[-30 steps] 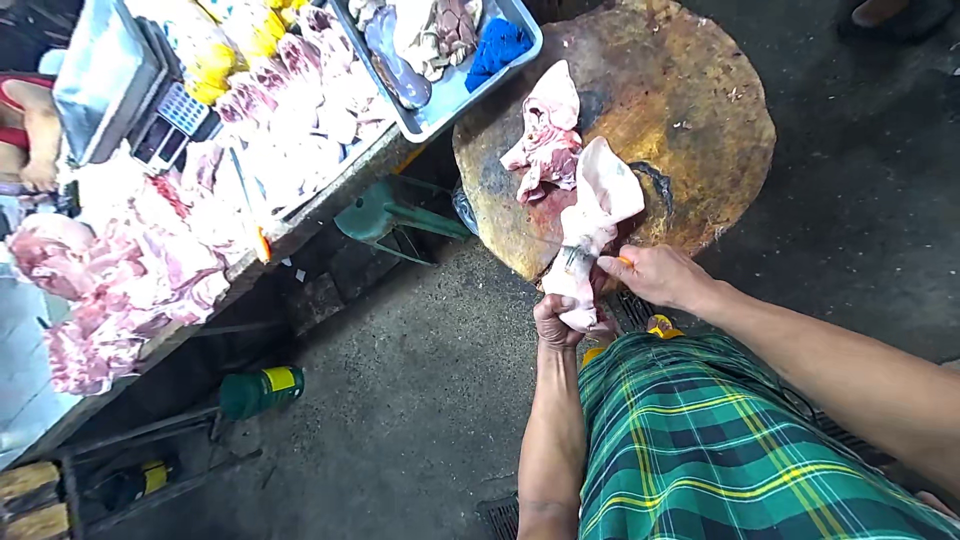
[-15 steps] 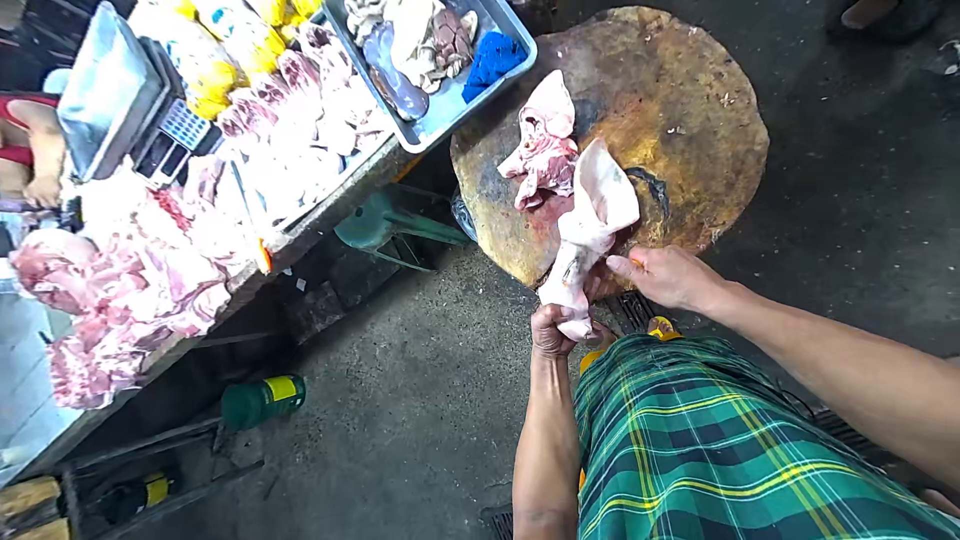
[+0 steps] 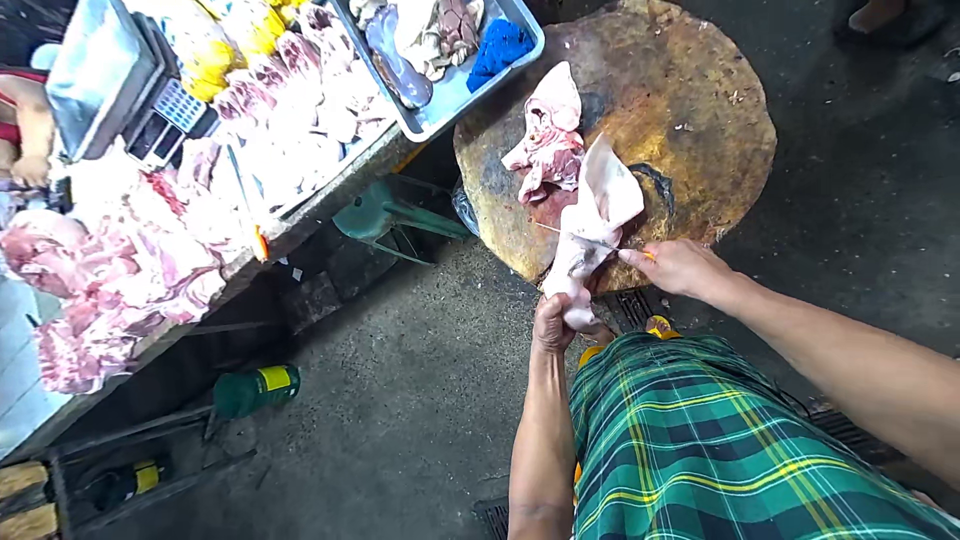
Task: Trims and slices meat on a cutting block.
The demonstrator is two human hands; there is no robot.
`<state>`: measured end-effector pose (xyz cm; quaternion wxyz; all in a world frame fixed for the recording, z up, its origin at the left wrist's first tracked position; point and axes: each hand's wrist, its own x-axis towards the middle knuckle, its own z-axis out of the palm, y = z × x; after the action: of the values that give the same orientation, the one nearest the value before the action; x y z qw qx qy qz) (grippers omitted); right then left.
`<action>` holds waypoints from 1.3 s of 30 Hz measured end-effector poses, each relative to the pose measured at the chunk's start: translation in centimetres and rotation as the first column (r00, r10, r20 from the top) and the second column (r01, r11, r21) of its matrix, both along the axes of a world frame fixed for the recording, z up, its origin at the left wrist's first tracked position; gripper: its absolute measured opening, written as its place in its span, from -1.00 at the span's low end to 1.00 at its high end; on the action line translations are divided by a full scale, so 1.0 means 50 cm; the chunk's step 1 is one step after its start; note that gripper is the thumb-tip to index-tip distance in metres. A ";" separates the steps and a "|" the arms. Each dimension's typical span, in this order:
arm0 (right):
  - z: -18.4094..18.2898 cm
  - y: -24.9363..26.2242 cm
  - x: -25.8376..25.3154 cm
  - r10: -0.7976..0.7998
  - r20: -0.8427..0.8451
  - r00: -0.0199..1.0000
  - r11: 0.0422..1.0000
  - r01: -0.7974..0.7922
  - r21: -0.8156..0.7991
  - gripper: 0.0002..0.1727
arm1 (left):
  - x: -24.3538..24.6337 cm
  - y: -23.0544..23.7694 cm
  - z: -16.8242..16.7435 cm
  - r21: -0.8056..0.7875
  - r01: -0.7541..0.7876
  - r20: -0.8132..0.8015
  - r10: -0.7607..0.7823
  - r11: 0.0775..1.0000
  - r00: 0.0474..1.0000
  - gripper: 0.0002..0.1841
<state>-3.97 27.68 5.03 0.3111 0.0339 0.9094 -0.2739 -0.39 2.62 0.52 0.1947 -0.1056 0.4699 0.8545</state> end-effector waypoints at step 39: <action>0.003 -0.039 0.078 -0.112 -0.069 0.991 0.985 0.101 -0.142 -0.22 | -0.025 0.072 0.015 0.270 -0.010 0.064 -0.008 0.963 0.998 -0.67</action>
<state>-0.07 25.72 5.19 0.2627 0.0502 0.8964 -0.3536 -1.63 6.21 1.26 0.2220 -0.1058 0.3425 0.9067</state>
